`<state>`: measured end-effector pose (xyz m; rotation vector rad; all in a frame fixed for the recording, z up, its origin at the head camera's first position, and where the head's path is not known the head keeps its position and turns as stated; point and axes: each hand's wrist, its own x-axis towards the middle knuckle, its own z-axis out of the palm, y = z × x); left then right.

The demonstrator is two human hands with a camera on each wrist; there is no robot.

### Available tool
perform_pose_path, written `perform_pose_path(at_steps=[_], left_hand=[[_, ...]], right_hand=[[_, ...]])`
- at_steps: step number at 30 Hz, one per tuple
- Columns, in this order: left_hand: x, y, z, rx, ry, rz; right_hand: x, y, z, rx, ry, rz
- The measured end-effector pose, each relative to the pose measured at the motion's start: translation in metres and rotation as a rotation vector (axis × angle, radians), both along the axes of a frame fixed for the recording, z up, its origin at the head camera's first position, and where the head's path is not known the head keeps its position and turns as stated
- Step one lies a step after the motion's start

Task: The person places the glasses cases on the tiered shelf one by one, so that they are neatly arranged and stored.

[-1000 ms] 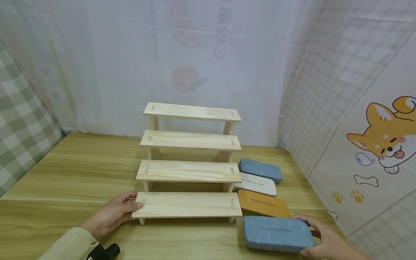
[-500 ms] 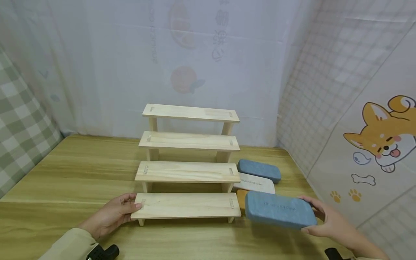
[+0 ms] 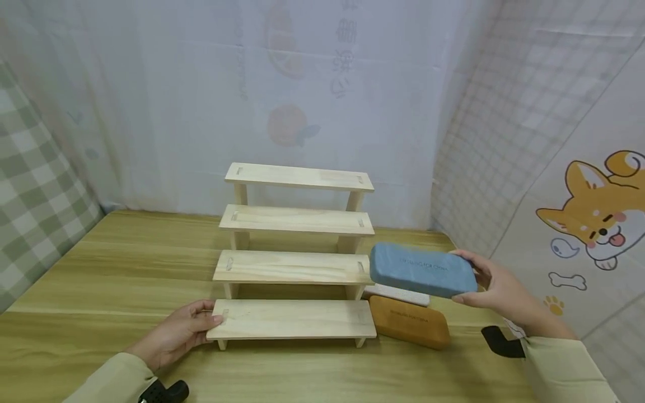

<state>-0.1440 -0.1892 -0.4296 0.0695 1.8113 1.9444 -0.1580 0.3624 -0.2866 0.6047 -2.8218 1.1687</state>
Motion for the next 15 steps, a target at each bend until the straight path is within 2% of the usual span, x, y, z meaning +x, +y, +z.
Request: perform_pose_path(at_steps=[15], left_hand=[[0.0,0.002,-0.001,0.011,0.008,0.012]], right_hand=[[-0.058,-0.046,0.045,-0.057,-0.025,0.103]])
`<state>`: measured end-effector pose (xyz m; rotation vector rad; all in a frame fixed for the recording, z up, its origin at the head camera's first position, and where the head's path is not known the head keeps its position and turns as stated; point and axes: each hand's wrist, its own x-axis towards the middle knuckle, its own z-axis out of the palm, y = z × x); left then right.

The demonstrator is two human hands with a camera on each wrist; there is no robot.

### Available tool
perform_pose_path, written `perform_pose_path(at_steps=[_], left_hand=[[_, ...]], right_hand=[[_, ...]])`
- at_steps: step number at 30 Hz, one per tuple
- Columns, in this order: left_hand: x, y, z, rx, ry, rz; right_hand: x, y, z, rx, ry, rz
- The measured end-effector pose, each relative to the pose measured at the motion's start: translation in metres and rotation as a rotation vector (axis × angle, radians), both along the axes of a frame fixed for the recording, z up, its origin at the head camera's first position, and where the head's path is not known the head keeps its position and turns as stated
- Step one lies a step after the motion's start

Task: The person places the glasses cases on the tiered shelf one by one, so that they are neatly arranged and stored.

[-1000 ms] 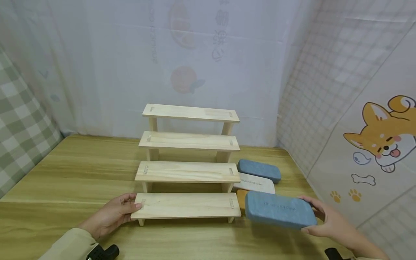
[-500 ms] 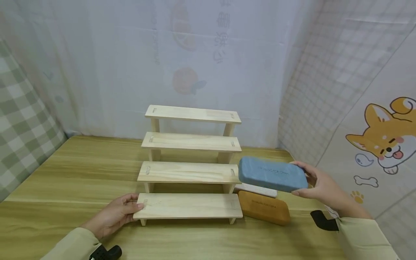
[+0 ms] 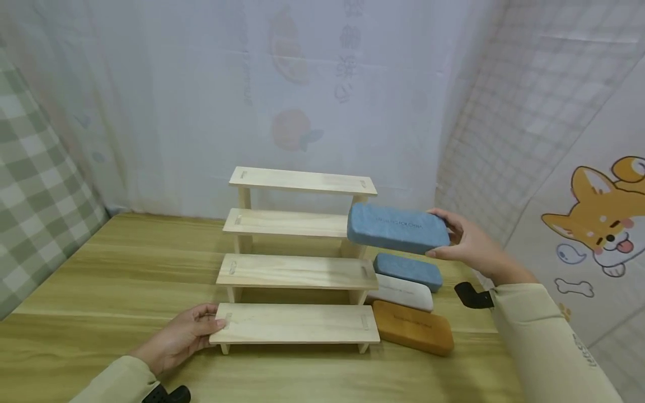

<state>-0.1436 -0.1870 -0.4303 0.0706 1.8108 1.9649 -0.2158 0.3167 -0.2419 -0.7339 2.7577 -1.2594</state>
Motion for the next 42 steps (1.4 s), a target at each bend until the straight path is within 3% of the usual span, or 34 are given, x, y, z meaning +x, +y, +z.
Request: perform_pose_path(at_steps=[8,17,32,42], left_hand=[[-0.001,0.002,0.0,0.001,0.017,-0.016],[0.001,0.0,0.0,0.003,0.011,-0.022],[0.001,0.002,0.0,0.004,0.009,-0.012],[0.002,-0.001,0.0,-0.021,0.002,-0.008]], right_hand=[[-0.024,-0.026,0.028,0.024,-0.046,-0.043],[-0.046,-0.059,0.043,0.105,-0.074,-0.08],[-0.082,-0.096,0.048,0.008,-0.081,-0.009],[-0.097,-0.114,0.049,0.021,-0.11,-0.01]])
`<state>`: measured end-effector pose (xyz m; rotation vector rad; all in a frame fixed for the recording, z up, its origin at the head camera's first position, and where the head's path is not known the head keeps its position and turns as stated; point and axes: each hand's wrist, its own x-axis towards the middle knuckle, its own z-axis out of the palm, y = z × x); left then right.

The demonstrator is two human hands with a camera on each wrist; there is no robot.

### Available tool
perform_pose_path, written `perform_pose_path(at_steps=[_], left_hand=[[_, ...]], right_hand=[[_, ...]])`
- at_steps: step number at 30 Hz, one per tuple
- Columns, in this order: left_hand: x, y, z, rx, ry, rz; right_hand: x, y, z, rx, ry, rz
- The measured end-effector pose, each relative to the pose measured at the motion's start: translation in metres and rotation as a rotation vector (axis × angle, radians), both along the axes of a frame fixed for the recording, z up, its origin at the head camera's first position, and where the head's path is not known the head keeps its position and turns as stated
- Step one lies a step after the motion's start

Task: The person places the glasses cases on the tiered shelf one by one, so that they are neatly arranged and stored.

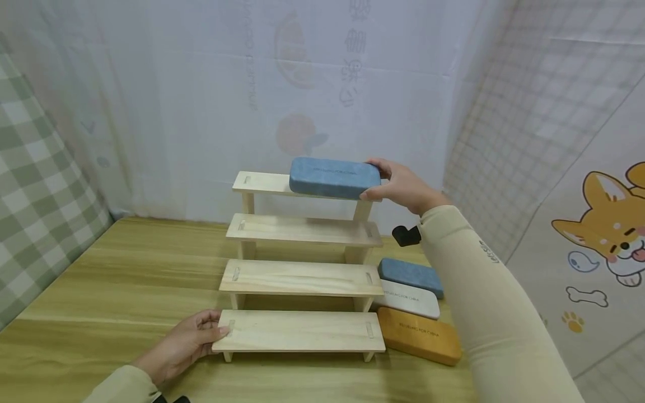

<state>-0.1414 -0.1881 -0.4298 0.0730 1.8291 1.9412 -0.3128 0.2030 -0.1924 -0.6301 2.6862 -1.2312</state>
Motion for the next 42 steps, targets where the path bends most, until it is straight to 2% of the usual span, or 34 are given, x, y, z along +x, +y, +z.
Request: perform_pose_path(at_steps=[10,30,37,42], left_hand=[[0.004,-0.001,0.0,0.0,0.011,0.003],[0.007,0.003,0.0,-0.016,-0.001,0.001],[0.007,0.006,-0.002,0.029,0.013,0.008],[0.009,0.007,-0.002,0.024,0.006,0.01]], right_hand=[[-0.012,-0.016,-0.002,0.022,-0.024,0.003],[-0.017,-0.019,-0.002,0.036,-0.073,0.019],[-0.018,-0.019,-0.005,0.021,-0.087,0.005],[-0.02,-0.019,-0.007,0.04,-0.088,0.004]])
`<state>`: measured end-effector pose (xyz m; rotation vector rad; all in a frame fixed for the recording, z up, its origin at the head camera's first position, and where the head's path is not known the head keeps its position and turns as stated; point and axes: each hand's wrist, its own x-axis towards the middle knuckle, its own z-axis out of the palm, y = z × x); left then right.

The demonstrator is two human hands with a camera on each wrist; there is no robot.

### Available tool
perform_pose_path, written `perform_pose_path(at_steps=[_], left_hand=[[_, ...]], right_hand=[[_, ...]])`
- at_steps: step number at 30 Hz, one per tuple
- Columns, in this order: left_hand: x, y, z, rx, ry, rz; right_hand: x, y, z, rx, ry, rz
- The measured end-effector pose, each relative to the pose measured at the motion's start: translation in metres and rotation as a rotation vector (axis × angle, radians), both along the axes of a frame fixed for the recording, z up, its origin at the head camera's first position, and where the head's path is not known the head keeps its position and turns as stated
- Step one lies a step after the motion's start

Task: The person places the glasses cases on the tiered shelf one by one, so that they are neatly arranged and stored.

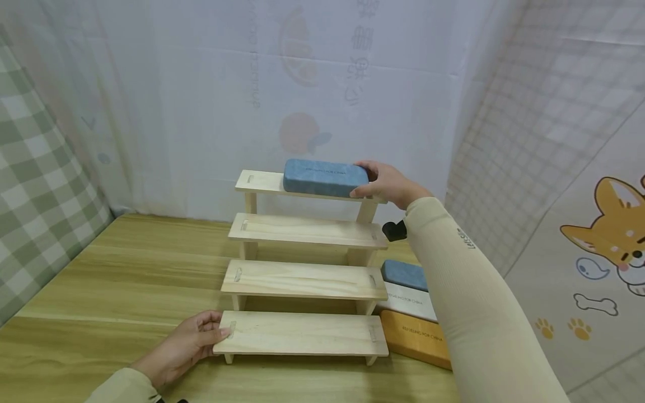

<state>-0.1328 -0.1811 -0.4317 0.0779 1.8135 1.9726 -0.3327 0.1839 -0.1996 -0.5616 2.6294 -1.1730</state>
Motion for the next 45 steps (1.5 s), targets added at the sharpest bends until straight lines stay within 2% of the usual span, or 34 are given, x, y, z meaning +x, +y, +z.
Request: perform_pose_path(at_steps=[19,30,33,37,41,45], left_hand=[[-0.001,0.003,0.002,-0.038,0.0,-0.005],[-0.002,0.005,0.001,-0.012,0.008,-0.017],[-0.001,0.004,0.001,-0.019,0.007,-0.012],[-0.001,0.001,0.0,-0.02,0.016,-0.007],[-0.001,-0.003,0.0,-0.016,0.01,-0.004],[-0.001,-0.005,-0.001,-0.01,0.01,-0.014]], right_hand=[[-0.001,0.003,0.0,0.019,-0.036,-0.028],[0.0,0.006,-0.002,0.026,-0.034,-0.03],[0.003,0.006,-0.001,0.024,0.009,-0.028],[0.009,0.013,0.003,0.005,0.137,-0.064],[0.022,0.028,0.005,-0.006,0.246,-0.115],[0.038,0.049,0.0,-0.003,0.3,-0.126]])
